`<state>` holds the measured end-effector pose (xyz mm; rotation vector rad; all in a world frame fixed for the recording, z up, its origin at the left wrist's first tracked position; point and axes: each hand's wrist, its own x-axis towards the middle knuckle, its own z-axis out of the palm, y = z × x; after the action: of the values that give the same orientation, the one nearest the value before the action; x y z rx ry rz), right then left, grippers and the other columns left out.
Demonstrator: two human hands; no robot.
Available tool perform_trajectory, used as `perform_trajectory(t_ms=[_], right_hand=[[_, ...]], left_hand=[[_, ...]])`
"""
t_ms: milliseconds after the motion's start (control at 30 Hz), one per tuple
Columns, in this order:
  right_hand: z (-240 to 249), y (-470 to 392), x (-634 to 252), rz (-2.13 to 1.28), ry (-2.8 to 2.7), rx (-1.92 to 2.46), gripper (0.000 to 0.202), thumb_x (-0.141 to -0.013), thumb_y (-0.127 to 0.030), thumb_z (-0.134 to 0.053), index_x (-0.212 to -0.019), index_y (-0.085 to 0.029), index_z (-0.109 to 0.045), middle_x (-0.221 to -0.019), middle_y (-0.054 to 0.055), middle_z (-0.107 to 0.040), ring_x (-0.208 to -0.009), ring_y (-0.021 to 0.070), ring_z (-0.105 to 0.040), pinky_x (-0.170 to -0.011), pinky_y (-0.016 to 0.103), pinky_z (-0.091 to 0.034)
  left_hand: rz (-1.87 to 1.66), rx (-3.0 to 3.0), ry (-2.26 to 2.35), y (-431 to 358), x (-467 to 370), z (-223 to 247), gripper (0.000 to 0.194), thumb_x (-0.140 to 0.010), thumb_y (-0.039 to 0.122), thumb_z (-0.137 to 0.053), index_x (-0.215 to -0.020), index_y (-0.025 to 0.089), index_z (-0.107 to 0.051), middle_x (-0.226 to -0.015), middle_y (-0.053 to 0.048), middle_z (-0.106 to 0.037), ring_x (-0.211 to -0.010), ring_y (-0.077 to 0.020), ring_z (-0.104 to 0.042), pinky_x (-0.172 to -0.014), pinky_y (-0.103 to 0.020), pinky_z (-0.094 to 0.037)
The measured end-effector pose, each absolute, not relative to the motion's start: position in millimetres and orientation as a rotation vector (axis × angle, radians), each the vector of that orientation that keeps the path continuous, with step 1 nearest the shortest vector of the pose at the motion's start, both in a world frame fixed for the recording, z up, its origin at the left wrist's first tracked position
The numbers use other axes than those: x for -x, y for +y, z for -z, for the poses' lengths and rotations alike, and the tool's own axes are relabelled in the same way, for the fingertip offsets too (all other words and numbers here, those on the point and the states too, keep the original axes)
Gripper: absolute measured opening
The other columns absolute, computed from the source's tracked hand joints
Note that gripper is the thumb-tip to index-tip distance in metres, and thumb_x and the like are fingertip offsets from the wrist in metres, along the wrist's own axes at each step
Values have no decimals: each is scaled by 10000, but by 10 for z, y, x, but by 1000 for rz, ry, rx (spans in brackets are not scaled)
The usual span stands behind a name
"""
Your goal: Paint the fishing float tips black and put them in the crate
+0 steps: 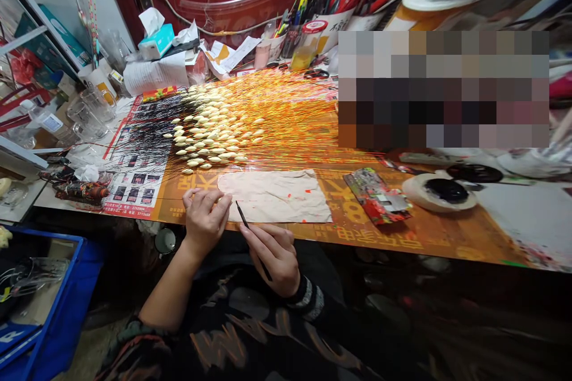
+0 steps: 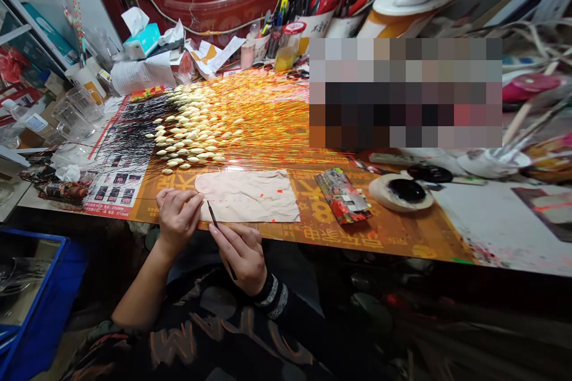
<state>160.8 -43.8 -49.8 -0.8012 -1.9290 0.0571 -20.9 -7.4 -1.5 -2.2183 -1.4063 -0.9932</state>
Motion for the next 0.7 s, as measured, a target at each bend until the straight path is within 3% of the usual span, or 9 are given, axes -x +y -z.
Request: perform_trajectory(t_ms=[700], right_hand=[[533,-425,-1554,-62,-1949,791,602,-899,-63,-547,-1463,-243,-439,-1168,83,-691,-1027,234,-610,-855,382,-467]], left_hand=[[1014,2214,-1440,-98,257,23,218,-920,213,-593,-1127,227,-660,-1019,-60,-731,-935,-189,-650,-968,-410,-385]])
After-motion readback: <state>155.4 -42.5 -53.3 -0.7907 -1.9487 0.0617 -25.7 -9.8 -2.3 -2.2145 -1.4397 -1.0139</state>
